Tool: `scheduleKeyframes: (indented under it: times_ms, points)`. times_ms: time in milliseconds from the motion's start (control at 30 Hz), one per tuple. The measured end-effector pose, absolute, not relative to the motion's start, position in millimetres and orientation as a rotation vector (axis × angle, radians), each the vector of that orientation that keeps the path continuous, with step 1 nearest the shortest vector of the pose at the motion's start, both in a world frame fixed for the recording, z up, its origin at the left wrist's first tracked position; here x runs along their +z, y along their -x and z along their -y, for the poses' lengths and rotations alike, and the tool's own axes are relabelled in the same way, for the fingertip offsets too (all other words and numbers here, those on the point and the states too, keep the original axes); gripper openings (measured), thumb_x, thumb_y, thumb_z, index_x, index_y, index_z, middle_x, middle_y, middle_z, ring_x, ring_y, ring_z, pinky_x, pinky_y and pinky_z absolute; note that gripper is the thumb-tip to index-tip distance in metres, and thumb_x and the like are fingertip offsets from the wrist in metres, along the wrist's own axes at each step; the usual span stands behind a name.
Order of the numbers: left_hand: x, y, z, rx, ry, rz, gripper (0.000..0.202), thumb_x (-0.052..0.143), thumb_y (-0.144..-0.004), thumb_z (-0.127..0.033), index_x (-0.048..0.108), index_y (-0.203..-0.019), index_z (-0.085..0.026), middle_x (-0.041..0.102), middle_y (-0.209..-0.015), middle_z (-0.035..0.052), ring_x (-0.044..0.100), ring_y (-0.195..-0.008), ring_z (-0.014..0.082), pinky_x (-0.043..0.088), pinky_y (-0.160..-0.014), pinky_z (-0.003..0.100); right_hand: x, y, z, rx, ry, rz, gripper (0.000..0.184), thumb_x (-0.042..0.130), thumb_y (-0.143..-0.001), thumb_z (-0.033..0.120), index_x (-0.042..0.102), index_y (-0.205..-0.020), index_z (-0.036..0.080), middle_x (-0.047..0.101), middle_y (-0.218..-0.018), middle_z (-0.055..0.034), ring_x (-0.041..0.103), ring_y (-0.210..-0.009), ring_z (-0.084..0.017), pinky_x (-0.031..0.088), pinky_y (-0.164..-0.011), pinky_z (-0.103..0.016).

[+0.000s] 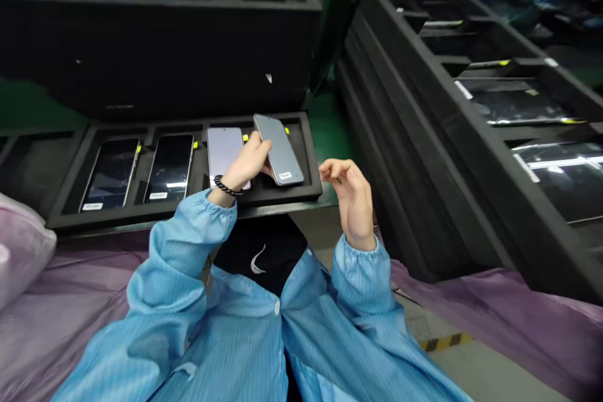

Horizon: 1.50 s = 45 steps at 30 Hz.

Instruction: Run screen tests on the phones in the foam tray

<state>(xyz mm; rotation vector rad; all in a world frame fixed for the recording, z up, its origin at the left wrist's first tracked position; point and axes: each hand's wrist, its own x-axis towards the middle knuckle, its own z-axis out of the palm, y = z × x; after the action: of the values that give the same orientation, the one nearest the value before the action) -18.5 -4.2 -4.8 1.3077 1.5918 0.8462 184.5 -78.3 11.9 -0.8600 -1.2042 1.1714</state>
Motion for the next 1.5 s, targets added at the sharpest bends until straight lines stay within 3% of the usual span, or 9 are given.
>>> scheduleKeyframes:
  times_ms: [200,300,433,667,767,833,1000,1267,1500]
  points:
    - [5.9,30.7,-3.7,0.673,-1.648,-1.676,0.050,0.039,-0.098,-0.055,0.057,-0.067,-0.020,0.057,-0.052,0.0021,0.062,-0.054,0.0201,0.053,-0.066,0.034,0.1,-193.8,67.7,1.100,0.956,1.269,0.027,0.046,-0.101,0.038,0.060,-0.084,0.022,0.068,-0.094,-0.0028,0.061,-0.093,-0.018,0.049,-0.085,-0.029]
    - [10.9,64.3,-1.6,0.774,-1.765,-1.909,0.052,0.031,-0.099,-0.052,0.065,-0.078,-0.019,0.068,-0.076,0.0116,0.069,-0.088,0.0302,0.050,-0.090,0.045,-6.9,-195.8,63.6,1.001,1.041,1.379,0.024,0.049,-0.100,0.036,0.062,-0.085,0.022,0.068,-0.093,-0.0025,0.063,-0.094,-0.018,0.048,-0.085,-0.029]
    - [-0.5,101.1,-8.4,0.836,-1.872,-2.040,0.045,0.038,-0.096,-0.047,0.067,-0.096,-0.013,0.069,-0.108,0.0229,0.059,-0.120,0.0394,0.038,-0.110,0.056,-16.5,-190.0,60.0,0.915,1.111,1.596,0.021,0.050,-0.100,0.034,0.064,-0.090,0.023,0.069,-0.095,-0.0026,0.065,-0.096,-0.018,0.048,-0.086,-0.029]
    - [-13.9,110.0,14.8,1.010,-1.832,-1.877,0.063,0.027,-0.103,-0.054,0.047,-0.149,-0.015,0.062,-0.142,0.0137,0.059,-0.131,0.0260,0.046,-0.112,0.042,-21.0,-174.7,55.5,0.677,1.133,1.779,0.020,0.046,-0.103,0.033,0.063,-0.108,0.023,0.069,-0.106,-0.0061,0.065,-0.102,-0.021,0.052,-0.090,-0.034]
    - [-21.4,108.0,59.5,1.308,-1.984,-1.853,0.050,0.032,-0.106,-0.040,0.056,-0.144,-0.019,0.058,-0.147,0.0115,0.049,-0.142,0.0253,0.034,-0.123,0.046,-28.7,-174.6,55.4,0.496,1.073,1.954,0.025,0.047,-0.103,0.030,0.064,-0.118,0.023,0.064,-0.128,-0.0100,0.059,-0.120,-0.024,0.049,-0.102,-0.041]
    - [-34.6,108.4,90.3,1.324,-2.218,-1.811,0.045,0.035,-0.105,-0.029,0.056,-0.145,-0.027,0.055,-0.151,0.0084,0.041,-0.149,0.0267,0.016,-0.129,0.055,-37.3,-175.6,55.9,0.336,1.025,2.072,0.027,0.047,-0.102,0.029,0.066,-0.121,0.024,0.060,-0.136,-0.0109,0.056,-0.125,-0.026,0.048,-0.104,-0.044]
    - [-70.3,111.2,128.6,1.084,-2.531,-1.980,0.056,0.046,-0.102,-0.032,0.039,-0.157,-0.030,0.026,-0.169,0.0101,0.017,-0.158,0.0325,0.000,-0.127,0.063,-50.7,-177.9,56.4,0.041,0.966,2.261,0.041,0.049,-0.102,0.034,0.059,-0.139,0.021,0.055,-0.146,-0.0148,0.051,-0.131,-0.029,0.041,-0.113,-0.050]
    - [-73.6,113.0,128.6,0.995,-2.533,-2.003,0.041,0.045,-0.100,-0.035,0.063,-0.136,-0.026,0.052,-0.154,0.0128,0.040,-0.147,0.0326,0.010,-0.125,0.064,-46.4,-179.5,54.1,0.028,0.965,2.401,0.037,0.050,-0.102,0.039,0.065,-0.132,0.023,0.059,-0.145,-0.0125,0.055,-0.126,-0.029,0.037,-0.114,-0.053]
    - [-75.0,113.9,129.1,1.031,-2.550,-1.989,0.038,0.049,-0.098,-0.031,0.066,-0.131,-0.026,0.052,-0.154,0.0117,0.042,-0.146,0.0312,0.022,-0.122,0.056,-46.1,-180.1,53.6,0.083,0.951,2.415,0.035,0.046,-0.104,0.040,0.064,-0.130,0.025,0.064,-0.138,-0.0099,0.059,-0.121,-0.026,0.040,-0.112,-0.049]
